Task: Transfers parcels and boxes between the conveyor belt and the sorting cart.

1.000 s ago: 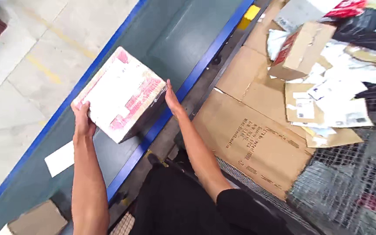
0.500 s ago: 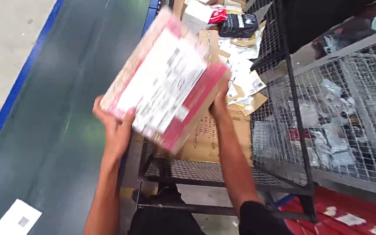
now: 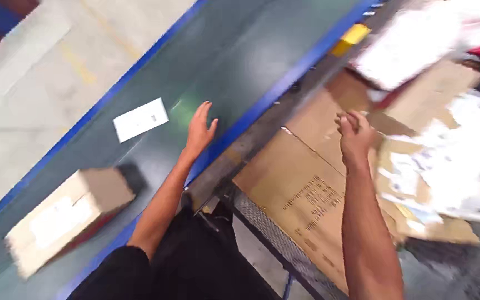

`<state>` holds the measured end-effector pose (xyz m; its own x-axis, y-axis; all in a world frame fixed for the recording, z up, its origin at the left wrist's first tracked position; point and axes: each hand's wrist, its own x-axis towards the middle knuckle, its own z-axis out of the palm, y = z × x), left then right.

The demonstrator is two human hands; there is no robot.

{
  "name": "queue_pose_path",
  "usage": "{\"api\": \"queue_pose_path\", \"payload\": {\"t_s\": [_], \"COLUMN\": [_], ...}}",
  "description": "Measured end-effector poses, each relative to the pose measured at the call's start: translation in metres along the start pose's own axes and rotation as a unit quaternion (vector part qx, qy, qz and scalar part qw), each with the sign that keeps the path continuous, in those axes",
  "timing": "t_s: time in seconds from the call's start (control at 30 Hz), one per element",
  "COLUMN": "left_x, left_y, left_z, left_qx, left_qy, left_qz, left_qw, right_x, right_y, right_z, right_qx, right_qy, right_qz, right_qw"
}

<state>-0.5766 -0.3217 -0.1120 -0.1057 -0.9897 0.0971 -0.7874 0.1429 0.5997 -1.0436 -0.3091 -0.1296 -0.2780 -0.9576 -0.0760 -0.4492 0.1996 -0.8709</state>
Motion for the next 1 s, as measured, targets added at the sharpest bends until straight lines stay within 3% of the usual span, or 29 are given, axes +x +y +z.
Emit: {"api": "queue_pose_path", "payload": {"t_s": [0.1,0.17,0.23,0.3,0.4,0.53,0.6,0.67,0.73,0.8,0.93,1.0], "left_x": [-0.068,-0.117,-0.136,-0.131,-0.118,-0.163,-0.188,-0.194,-0.182,-0.159,-0.118,-0.095], "left_y": [-0.111,-0.149,-0.150,-0.130,-0.117,-0.155,-0.176,-0.182,-0.181,-0.177,-0.156,-0.143], "left_z": [-0.087,-0.142,-0.173,-0.184,-0.210,-0.244,-0.247,-0.236,-0.214,-0.198,-0.178,-0.169], "left_qx": [0.105,0.130,0.091,0.063,0.093,0.148,0.163,0.168,0.164,0.172,0.173,0.162], "left_qy": [0.056,0.081,0.077,0.015,0.018,-0.026,-0.034,0.013,0.061,0.093,0.106,0.096], "left_qz": [-0.177,-0.242,-0.247,-0.170,-0.109,-0.234,-0.253,-0.221,-0.191,-0.166,-0.114,-0.088], "left_qw": [0.977,0.958,0.962,0.983,0.990,0.961,0.953,0.961,0.966,0.967,0.973,0.978], "right_x": [-0.030,-0.034,-0.022,-0.003,0.045,0.097,0.122,0.142,0.152,0.161,0.164,0.148], "right_y": [-0.027,-0.065,-0.114,-0.164,-0.225,-0.246,-0.246,-0.248,-0.244,-0.239,-0.205,-0.180], "right_z": [0.094,0.161,0.228,0.293,0.388,0.472,0.489,0.488,0.478,0.462,0.397,0.332], "right_qx": [-0.065,-0.087,-0.116,-0.145,-0.211,-0.303,-0.348,-0.393,-0.460,-0.474,-0.406,-0.304], "right_qy": [-0.066,-0.132,-0.203,-0.269,-0.319,-0.313,-0.311,-0.306,-0.307,-0.310,-0.356,-0.354], "right_qz": [-0.070,-0.135,-0.204,-0.262,-0.327,-0.346,-0.313,-0.269,-0.226,-0.178,-0.169,-0.168], "right_qw": [0.993,0.978,0.951,0.915,0.864,0.831,0.828,0.824,0.802,0.805,0.825,0.868]}}
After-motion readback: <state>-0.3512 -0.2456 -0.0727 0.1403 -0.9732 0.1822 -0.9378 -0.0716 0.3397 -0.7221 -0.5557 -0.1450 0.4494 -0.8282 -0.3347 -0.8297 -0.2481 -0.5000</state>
